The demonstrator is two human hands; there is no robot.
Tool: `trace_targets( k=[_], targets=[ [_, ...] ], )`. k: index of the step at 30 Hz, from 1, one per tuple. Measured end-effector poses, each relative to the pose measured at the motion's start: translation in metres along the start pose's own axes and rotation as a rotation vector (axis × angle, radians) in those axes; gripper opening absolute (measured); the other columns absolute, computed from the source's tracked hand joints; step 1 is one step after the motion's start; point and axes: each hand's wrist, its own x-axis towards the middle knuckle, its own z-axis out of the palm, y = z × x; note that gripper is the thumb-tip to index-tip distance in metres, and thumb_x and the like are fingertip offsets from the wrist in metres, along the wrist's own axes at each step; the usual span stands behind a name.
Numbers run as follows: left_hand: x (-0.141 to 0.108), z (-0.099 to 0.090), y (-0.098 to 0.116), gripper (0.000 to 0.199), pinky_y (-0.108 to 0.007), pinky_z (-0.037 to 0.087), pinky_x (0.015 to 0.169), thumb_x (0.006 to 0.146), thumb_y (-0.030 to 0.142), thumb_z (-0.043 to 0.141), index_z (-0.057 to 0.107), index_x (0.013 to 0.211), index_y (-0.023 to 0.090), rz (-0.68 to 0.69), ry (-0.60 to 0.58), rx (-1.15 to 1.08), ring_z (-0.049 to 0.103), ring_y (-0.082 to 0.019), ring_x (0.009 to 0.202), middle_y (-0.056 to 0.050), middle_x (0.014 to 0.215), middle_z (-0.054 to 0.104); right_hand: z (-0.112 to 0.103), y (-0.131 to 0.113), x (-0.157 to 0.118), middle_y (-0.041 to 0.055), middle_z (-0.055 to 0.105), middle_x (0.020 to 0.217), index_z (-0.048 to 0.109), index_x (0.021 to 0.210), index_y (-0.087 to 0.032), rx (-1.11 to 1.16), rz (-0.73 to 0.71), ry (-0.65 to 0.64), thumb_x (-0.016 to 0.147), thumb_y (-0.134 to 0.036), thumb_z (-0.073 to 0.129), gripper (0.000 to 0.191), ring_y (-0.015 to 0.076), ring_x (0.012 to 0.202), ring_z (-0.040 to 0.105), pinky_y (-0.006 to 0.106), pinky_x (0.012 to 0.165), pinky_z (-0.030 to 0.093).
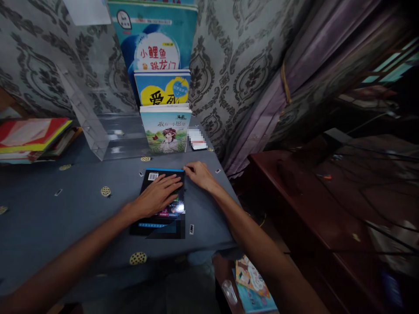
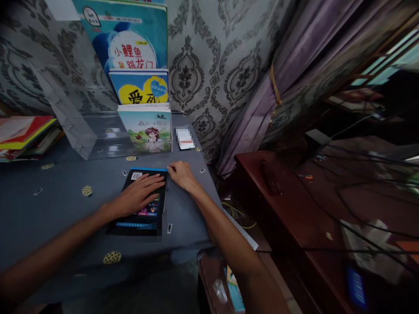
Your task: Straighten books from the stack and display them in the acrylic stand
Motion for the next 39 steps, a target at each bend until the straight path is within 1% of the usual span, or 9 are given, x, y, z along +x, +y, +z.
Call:
trace_targets(
  k=[4, 9, 12, 16, 19, 21, 27, 33, 39],
  targets=[
    [-0.006, -0.005, -0.010, 0.042, -0.046, 0.026, 0.121, 0.104, 0.032, 0.036, 0.050, 0.141, 0.019, 0.070, -0.041, 0.029, 0.037, -0.019, 0.146, -0.009, 0.151, 0.050, 0.001, -0.002, -0.001, 0.0056, 0.068, 0.072, 0.072, 0.079, -0.014, -0.027, 0.003, -0.011, 0.096, -0.025, 0.049, 0.031, 0.0154, 0.066, 0.053, 0.027, 0.061, 0.029],
    [-0.017, -0.027, -0.029, 0.038, -0.043, 0.032, 0.118, 0.102, 0.032, 0.043, 0.054, 0.136, 0.021, 0.174, -0.104, 0.043, 0.047, -0.019, 0.139, -0.008, 0.146, 0.055, 0.001, -0.002, 0.000, 0.0050, 0.069, 0.074, 0.071, 0.079, -0.013, 0.029, -0.031, -0.080, 0.099, -0.025, 0.047, 0.034, 0.0135, 0.066, 0.056, 0.025, 0.062, 0.032],
    [-0.015, -0.043, -0.017, 0.032, -0.043, 0.046, 0.104, 0.099, 0.036, 0.048, 0.062, 0.121, 0.018, 0.040, -0.115, 0.128, 0.058, -0.024, 0.122, -0.011, 0.130, 0.065, 0.003, 0.000, 0.001, 0.0040, 0.068, 0.072, 0.071, 0.079, -0.012, 0.144, -0.055, -0.114, 0.099, -0.026, 0.047, 0.034, 0.0124, 0.066, 0.058, 0.023, 0.062, 0.035],
    [0.001, -0.050, 0.027, 0.040, -0.042, 0.054, 0.081, 0.095, 0.050, 0.053, 0.062, 0.103, 0.012, -0.225, -0.188, 0.294, 0.060, -0.031, 0.104, -0.015, 0.107, 0.064, 0.006, 0.004, 0.002, 0.0019, 0.065, 0.064, 0.072, 0.076, -0.012, 0.263, -0.050, -0.136, 0.098, -0.028, 0.050, 0.035, 0.0117, 0.062, 0.058, 0.022, 0.062, 0.037],
    [0.013, -0.048, 0.055, 0.032, -0.042, 0.055, 0.076, 0.097, 0.038, 0.049, 0.059, 0.107, 0.010, -0.341, -0.253, 0.373, 0.059, -0.034, 0.106, -0.018, 0.109, 0.062, 0.007, 0.006, 0.003, 0.0009, 0.065, 0.062, 0.073, 0.076, -0.012, 0.296, -0.047, -0.145, 0.097, -0.029, 0.051, 0.035, 0.0112, 0.061, 0.057, 0.022, 0.061, 0.038],
    [0.018, -0.046, 0.063, 0.026, -0.041, 0.055, 0.074, 0.098, 0.028, 0.045, 0.059, 0.108, 0.009, -0.401, -0.287, 0.391, 0.060, -0.034, 0.106, -0.019, 0.111, 0.062, 0.008, 0.006, 0.003, 0.0005, 0.064, 0.061, 0.073, 0.075, -0.012, 0.309, -0.045, -0.145, 0.096, -0.029, 0.052, 0.034, 0.0107, 0.058, 0.056, 0.021, 0.059, 0.039],
    [0.022, -0.048, 0.063, 0.026, -0.040, 0.054, 0.075, 0.098, 0.024, 0.041, 0.060, 0.107, 0.009, -0.443, -0.320, 0.358, 0.063, -0.033, 0.105, -0.019, 0.111, 0.066, 0.005, 0.007, 0.003, 0.0017, 0.065, 0.061, 0.073, 0.074, -0.011, 0.385, -0.009, -0.164, 0.097, -0.029, 0.051, 0.036, 0.0093, 0.053, 0.057, 0.020, 0.057, 0.042],
    [0.022, -0.054, 0.059, 0.027, -0.038, 0.054, 0.071, 0.099, 0.028, 0.039, 0.061, 0.100, 0.013, -0.462, -0.292, 0.299, 0.070, -0.031, 0.094, -0.017, 0.097, 0.071, 0.003, 0.006, 0.002, 0.0017, 0.063, 0.058, 0.072, 0.075, -0.009, 0.448, 0.046, -0.179, 0.097, -0.026, 0.051, 0.035, 0.0069, 0.047, 0.053, 0.018, 0.051, 0.040],
    [0.018, -0.053, 0.053, 0.032, -0.036, 0.052, 0.067, 0.098, 0.028, 0.035, 0.064, 0.096, 0.014, -0.410, -0.239, 0.318, 0.072, -0.030, 0.085, -0.016, 0.089, 0.073, 0.001, 0.006, 0.000, 0.0031, 0.066, 0.061, 0.073, 0.077, -0.009, 0.462, 0.049, -0.194, 0.098, -0.028, 0.050, 0.036, 0.0066, 0.047, 0.052, 0.019, 0.051, 0.041]
  ],
)
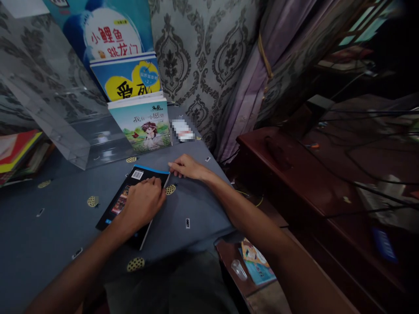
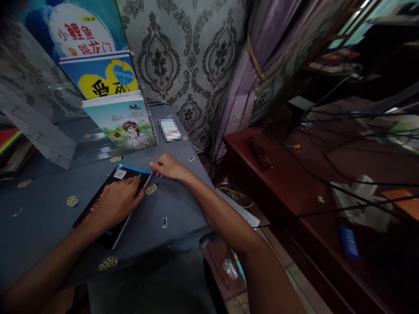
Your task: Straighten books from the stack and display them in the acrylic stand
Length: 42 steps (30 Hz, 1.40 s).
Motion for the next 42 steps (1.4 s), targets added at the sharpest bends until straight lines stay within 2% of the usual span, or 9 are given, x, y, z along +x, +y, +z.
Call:
trace_targets(
  k=[4, 7, 12, 17, 20, 23, 29, 36, 42],
  targets=[
    [0.000, -0.001, -0.005, 0.034, -0.033, 0.049, 0.062, 0.099, 0.030, 0.034, 0.065, 0.091, 0.016, -0.017, 0.028, 0.012, 0.072, -0.026, 0.072, -0.012, 0.083, 0.074, -0.001, -0.001, -0.001, 0.0037, 0.067, 0.063, 0.074, 0.079, -0.008, -0.004, -0.001, -0.014, 0.099, -0.028, 0.050, 0.037, 0.0065, 0.048, 0.053, 0.019, 0.051, 0.041],
    [0.000, -0.001, -0.006, 0.035, -0.033, 0.049, 0.063, 0.100, 0.034, 0.036, 0.064, 0.091, 0.016, -0.025, 0.020, 0.000, 0.071, -0.026, 0.074, -0.011, 0.088, 0.074, -0.001, -0.002, -0.001, 0.0034, 0.066, 0.062, 0.074, 0.078, -0.008, -0.010, 0.001, -0.016, 0.099, -0.027, 0.050, 0.036, 0.0064, 0.047, 0.053, 0.019, 0.051, 0.042],
    [-0.003, 0.004, 0.001, 0.032, -0.035, 0.052, 0.066, 0.099, 0.039, 0.043, 0.063, 0.099, 0.014, -0.036, 0.008, 0.019, 0.071, -0.030, 0.087, -0.015, 0.097, 0.071, 0.000, -0.002, 0.000, 0.0027, 0.065, 0.060, 0.074, 0.078, -0.008, -0.033, 0.002, -0.006, 0.099, -0.028, 0.051, 0.037, 0.0067, 0.047, 0.053, 0.019, 0.052, 0.042],
    [-0.006, 0.002, 0.004, 0.027, -0.040, 0.056, 0.070, 0.097, 0.027, 0.047, 0.058, 0.115, 0.010, 0.011, -0.025, 0.047, 0.066, -0.033, 0.103, -0.019, 0.118, 0.065, 0.000, -0.004, -0.003, 0.0022, 0.065, 0.059, 0.074, 0.078, -0.008, -0.040, -0.011, -0.018, 0.098, -0.027, 0.052, 0.036, 0.0071, 0.047, 0.053, 0.020, 0.053, 0.042],
    [-0.009, -0.002, -0.002, 0.028, -0.041, 0.057, 0.074, 0.095, 0.019, 0.047, 0.057, 0.119, 0.009, 0.050, -0.059, 0.051, 0.065, -0.033, 0.107, -0.021, 0.120, 0.065, 0.001, -0.007, -0.005, 0.0010, 0.064, 0.057, 0.073, 0.076, -0.008, 0.015, -0.013, -0.083, 0.097, -0.029, 0.054, 0.036, 0.0070, 0.048, 0.052, 0.019, 0.053, 0.041],
    [-0.015, -0.002, -0.011, 0.037, -0.044, 0.057, 0.083, 0.091, 0.012, 0.049, 0.053, 0.128, 0.006, 0.103, -0.084, 0.060, 0.062, -0.035, 0.116, -0.024, 0.126, 0.063, 0.005, -0.009, -0.008, 0.0003, 0.064, 0.058, 0.073, 0.076, -0.009, 0.052, -0.028, -0.175, 0.097, -0.028, 0.055, 0.034, 0.0064, 0.048, 0.052, 0.018, 0.053, 0.042],
    [-0.024, 0.007, -0.018, 0.050, -0.048, 0.055, 0.092, 0.087, 0.007, 0.049, 0.047, 0.138, 0.008, 0.110, -0.096, 0.079, 0.054, -0.038, 0.130, -0.024, 0.139, 0.057, 0.012, -0.008, -0.009, 0.0007, 0.066, 0.060, 0.073, 0.076, -0.010, 0.058, -0.101, -0.254, 0.095, -0.031, 0.058, 0.031, 0.0073, 0.052, 0.056, 0.019, 0.055, 0.043],
    [-0.021, 0.015, -0.011, 0.037, -0.045, 0.057, 0.086, 0.098, 0.017, 0.042, 0.054, 0.132, 0.008, 0.000, -0.051, 0.089, 0.061, -0.035, 0.122, -0.023, 0.136, 0.061, 0.012, -0.010, -0.010, 0.0003, 0.066, 0.060, 0.073, 0.076, -0.011, 0.107, -0.073, -0.291, 0.095, -0.026, 0.059, 0.028, 0.0070, 0.052, 0.056, 0.018, 0.054, 0.043],
    [-0.020, 0.016, -0.014, 0.032, -0.042, 0.058, 0.081, 0.100, 0.024, 0.041, 0.062, 0.121, 0.010, -0.030, 0.031, 0.034, 0.067, -0.032, 0.111, -0.019, 0.124, 0.069, 0.013, -0.011, -0.008, 0.0006, 0.067, 0.059, 0.073, 0.076, -0.011, 0.116, -0.017, -0.218, 0.096, -0.028, 0.057, 0.031, 0.0066, 0.049, 0.055, 0.017, 0.051, 0.042]
  ],
)
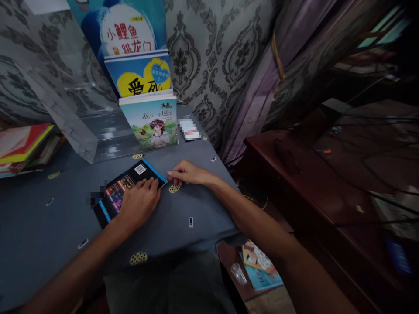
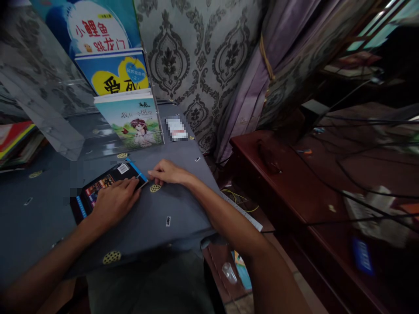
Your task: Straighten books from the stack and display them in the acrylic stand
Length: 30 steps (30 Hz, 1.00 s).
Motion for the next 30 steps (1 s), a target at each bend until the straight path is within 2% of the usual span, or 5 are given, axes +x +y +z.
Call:
trace_targets(
  k=[7, 15, 20, 25, 30],
  targets=[
    [0.000, 0.003, -0.004, 0.031, -0.043, 0.057, 0.081, 0.100, 0.027, 0.044, 0.068, 0.113, 0.014, -0.021, 0.077, -0.087, 0.070, -0.032, 0.107, -0.015, 0.122, 0.071, 0.002, -0.001, -0.002, 0.0015, 0.067, 0.060, 0.073, 0.075, -0.011, -0.019, 0.007, -0.005, 0.096, -0.025, 0.057, 0.030, 0.0069, 0.050, 0.056, 0.018, 0.051, 0.042],
    [0.001, -0.007, -0.002, 0.030, -0.040, 0.058, 0.079, 0.099, 0.025, 0.045, 0.068, 0.117, 0.015, -0.026, 0.008, -0.071, 0.071, -0.030, 0.104, -0.014, 0.127, 0.069, 0.004, -0.004, -0.002, 0.0006, 0.066, 0.061, 0.071, 0.075, -0.011, 0.016, 0.005, -0.059, 0.097, -0.024, 0.055, 0.030, 0.0066, 0.051, 0.055, 0.019, 0.051, 0.041],
    [0.001, -0.011, -0.001, 0.034, -0.041, 0.058, 0.081, 0.101, 0.022, 0.039, 0.066, 0.118, 0.011, -0.014, -0.046, -0.062, 0.070, -0.030, 0.104, -0.016, 0.125, 0.069, 0.004, -0.005, -0.003, -0.0004, 0.064, 0.059, 0.070, 0.074, -0.011, 0.036, 0.002, -0.063, 0.098, -0.024, 0.054, 0.031, 0.0063, 0.049, 0.054, 0.019, 0.050, 0.040],
    [0.001, -0.010, 0.000, 0.036, -0.044, 0.058, 0.083, 0.101, 0.018, 0.036, 0.065, 0.120, 0.008, 0.005, -0.050, -0.066, 0.069, -0.032, 0.107, -0.018, 0.126, 0.068, 0.005, -0.003, -0.001, 0.0000, 0.065, 0.060, 0.069, 0.072, -0.011, 0.032, 0.011, -0.058, 0.097, -0.028, 0.055, 0.033, 0.0065, 0.049, 0.056, 0.018, 0.048, 0.039],
    [-0.001, -0.003, 0.001, 0.035, -0.044, 0.058, 0.086, 0.101, 0.022, 0.042, 0.063, 0.126, 0.011, -0.026, -0.026, -0.034, 0.065, -0.032, 0.117, -0.016, 0.133, 0.064, 0.012, 0.001, 0.003, -0.0006, 0.063, 0.055, 0.066, 0.064, -0.012, -0.003, 0.003, 0.003, 0.090, -0.039, 0.066, 0.037, 0.0076, 0.049, 0.056, 0.018, 0.050, 0.039]
  ],
)
